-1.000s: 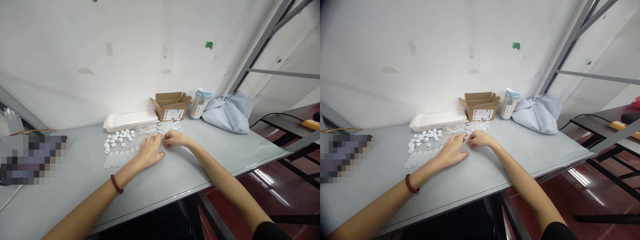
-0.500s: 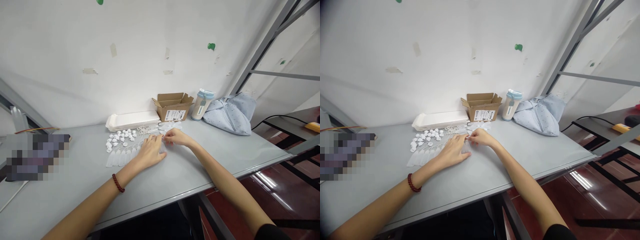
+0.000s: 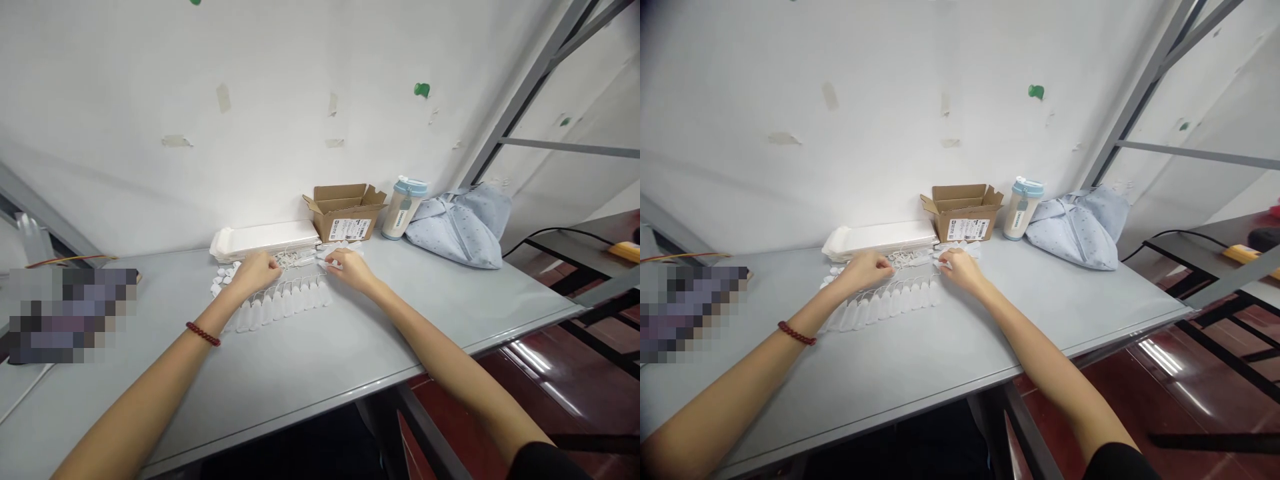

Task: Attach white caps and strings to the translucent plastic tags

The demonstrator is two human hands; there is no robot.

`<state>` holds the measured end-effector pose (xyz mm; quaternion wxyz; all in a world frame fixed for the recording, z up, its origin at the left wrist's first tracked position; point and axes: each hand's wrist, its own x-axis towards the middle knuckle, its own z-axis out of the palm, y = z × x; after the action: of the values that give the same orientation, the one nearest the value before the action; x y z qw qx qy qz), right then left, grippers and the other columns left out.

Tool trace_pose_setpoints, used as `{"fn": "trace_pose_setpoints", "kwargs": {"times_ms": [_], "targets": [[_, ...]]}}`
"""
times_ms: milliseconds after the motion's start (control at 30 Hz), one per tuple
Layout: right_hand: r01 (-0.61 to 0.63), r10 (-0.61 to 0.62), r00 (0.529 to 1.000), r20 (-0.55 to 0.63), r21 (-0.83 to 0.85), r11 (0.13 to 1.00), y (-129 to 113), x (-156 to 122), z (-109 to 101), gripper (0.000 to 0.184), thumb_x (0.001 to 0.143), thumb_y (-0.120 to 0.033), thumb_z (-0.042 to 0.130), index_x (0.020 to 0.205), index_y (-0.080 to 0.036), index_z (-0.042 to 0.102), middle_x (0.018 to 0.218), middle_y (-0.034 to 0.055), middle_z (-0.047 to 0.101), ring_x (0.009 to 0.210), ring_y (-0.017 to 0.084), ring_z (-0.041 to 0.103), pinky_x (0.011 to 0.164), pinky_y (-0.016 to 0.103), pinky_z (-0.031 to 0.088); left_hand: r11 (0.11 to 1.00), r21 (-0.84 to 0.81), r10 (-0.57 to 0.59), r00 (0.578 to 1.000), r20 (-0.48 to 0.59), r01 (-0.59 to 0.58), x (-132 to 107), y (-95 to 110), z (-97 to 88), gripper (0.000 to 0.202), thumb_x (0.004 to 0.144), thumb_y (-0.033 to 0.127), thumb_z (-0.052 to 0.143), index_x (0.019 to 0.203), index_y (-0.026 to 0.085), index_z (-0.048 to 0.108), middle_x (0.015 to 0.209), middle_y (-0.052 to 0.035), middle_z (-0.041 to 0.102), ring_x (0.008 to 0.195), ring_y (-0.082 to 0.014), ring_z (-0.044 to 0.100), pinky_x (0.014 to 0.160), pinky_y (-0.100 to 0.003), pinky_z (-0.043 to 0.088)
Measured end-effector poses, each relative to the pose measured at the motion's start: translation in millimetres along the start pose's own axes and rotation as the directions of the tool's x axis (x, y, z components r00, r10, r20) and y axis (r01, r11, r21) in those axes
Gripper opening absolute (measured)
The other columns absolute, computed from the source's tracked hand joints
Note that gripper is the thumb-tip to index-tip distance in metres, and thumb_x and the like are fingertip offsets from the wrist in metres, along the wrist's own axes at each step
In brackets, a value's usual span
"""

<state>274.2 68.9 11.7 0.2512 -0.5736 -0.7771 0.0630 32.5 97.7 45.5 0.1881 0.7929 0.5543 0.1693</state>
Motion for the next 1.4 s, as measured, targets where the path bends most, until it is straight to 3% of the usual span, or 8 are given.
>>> {"fn": "trace_pose_setpoints", "kwargs": {"times_ms": [133, 267, 533, 633, 767, 933, 1133, 1400], "targets": [[-0.031, 0.031, 0.999, 0.011, -0.032, 0.999, 0, -1, 1, 0.011, 0.079, -0.017, 0.063, 0.089, -0.017, 0.066, 0.092, 0.0062, 0.069, 0.081, 0.019, 0.057, 0.065, 0.026, 0.038, 0.999, 0.035, -0.009, 0.999, 0.038, 0.007, 11, 0, 13.7, 0.02, 0.057, 0.017, 0.052, 0.037, 0.019, 0.048, 0.042, 0.0013, 0.04, 0.047, -0.0134, 0.039, 0.048, -0.027, 0.025], [-0.056, 0.057, 0.998, 0.019, -0.043, 0.998, -1, -2, 1, 0.012, 0.078, -0.019, 0.065, 0.089, -0.016, 0.066, 0.087, 0.0065, 0.07, 0.084, 0.021, 0.058, 0.065, 0.027, 0.039, 1.0, 0.02, -0.021, 0.998, 0.058, 0.02, 18, 2, 12.4, 0.023, 0.053, 0.012, 0.05, 0.032, 0.02, 0.043, 0.038, 0.0036, 0.031, 0.044, -0.0114, 0.033, 0.047, -0.027, 0.022], [-0.036, 0.037, 0.996, -0.081, 0.007, 0.999, -4, -2, -5, 0.02, 0.08, -0.017, 0.06, 0.099, -0.015, 0.063, 0.099, 0.0078, 0.069, 0.088, 0.021, 0.058, 0.075, 0.033, 0.044, 0.983, -0.181, -0.027, 0.996, -0.083, 0.011, -6, 7, -13.0, 0.021, 0.067, 0.033, 0.055, 0.067, 0.016, 0.067, 0.064, -0.0022, 0.064, 0.056, -0.0145, 0.053, 0.05, -0.024, 0.037], [0.09, -0.07, 0.979, -0.193, 0.098, 0.991, -11, -6, -8, 0.022, 0.08, -0.018, 0.059, 0.102, -0.017, 0.061, 0.097, 0.0074, 0.068, 0.088, 0.021, 0.058, 0.077, 0.035, 0.045, 0.905, -0.426, -0.075, 0.991, -0.115, 0.019, -25, 7, -18.3, 0.023, 0.068, 0.039, 0.062, 0.071, 0.016, 0.067, 0.064, -0.0018, 0.064, 0.049, -0.0114, 0.049, 0.044, -0.022, 0.033], [0.266, -0.207, 0.942, -0.263, 0.216, 0.939, -30, -16, -8, 0.023, 0.083, -0.021, 0.057, 0.106, -0.017, 0.057, 0.096, 0.0082, 0.065, 0.086, 0.02, 0.057, 0.071, 0.034, 0.048, 0.707, -0.705, -0.107, 0.993, -0.043, 0.046, -52, 7, -21.8, 0.021, 0.07, 0.036, 0.067, 0.068, 0.015, 0.064, 0.059, -0.0018, 0.062, 0.039, -0.0066, 0.041, 0.039, -0.021, 0.03], [0.416, -0.339, 0.897, -0.283, 0.287, 0.863, -59, -30, -5, 0.023, 0.088, -0.022, 0.052, 0.111, -0.019, 0.053, 0.098, 0.009, 0.062, 0.089, 0.019, 0.059, 0.071, 0.033, 0.051, 0.574, -0.816, -0.007, 0.997, 0.076, 0.066, -70, 11, -23.2, 0.013, 0.07, 0.027, 0.07, 0.071, 0.016, 0.064, 0.053, 0.0009, 0.058, 0.046, -0.009, 0.05, 0.043, -0.02, 0.039], [0.508, -0.42, 0.845, -0.331, 0.252, 0.824, -73, -39, 1, 0.023, 0.091, -0.019, 0.048, 0.114, -0.02, 0.05, 0.102, 0.0103, 0.061, 0.095, 0.02, 0.058, 0.074, 0.034, 0.053, 0.622, -0.782, 0.021, 0.997, 0.068, 0.04, -74, 19, -20.3, 0.014, 0.074, 0.028, 0.067, 0.078, 0.015, 0.067, 0.054, 0.0017, 0.057, 0.05, -0.0098, 0.052, 0.048, -0.022, 0.044], [0.515, -0.437, 0.849, -0.298, 0.273, 0.813, -76, -42, 1, 0.021, 0.091, -0.023, 0.048, 0.111, -0.02, 0.052, 0.1, 0.0103, 0.059, 0.089, 0.019, 0.057, 0.067, 0.032, 0.055, 0.708, -0.705, 0.064, 0.998, 0.018, -0.033, -76, 23, -18.3, 0.02, 0.075, 0.037, 0.066, 0.077, 0.017, 0.065, 0.058, 0.0029, 0.053, 0.052, -0.0099, 0.049, 0.049, -0.023, 0.043]]}}
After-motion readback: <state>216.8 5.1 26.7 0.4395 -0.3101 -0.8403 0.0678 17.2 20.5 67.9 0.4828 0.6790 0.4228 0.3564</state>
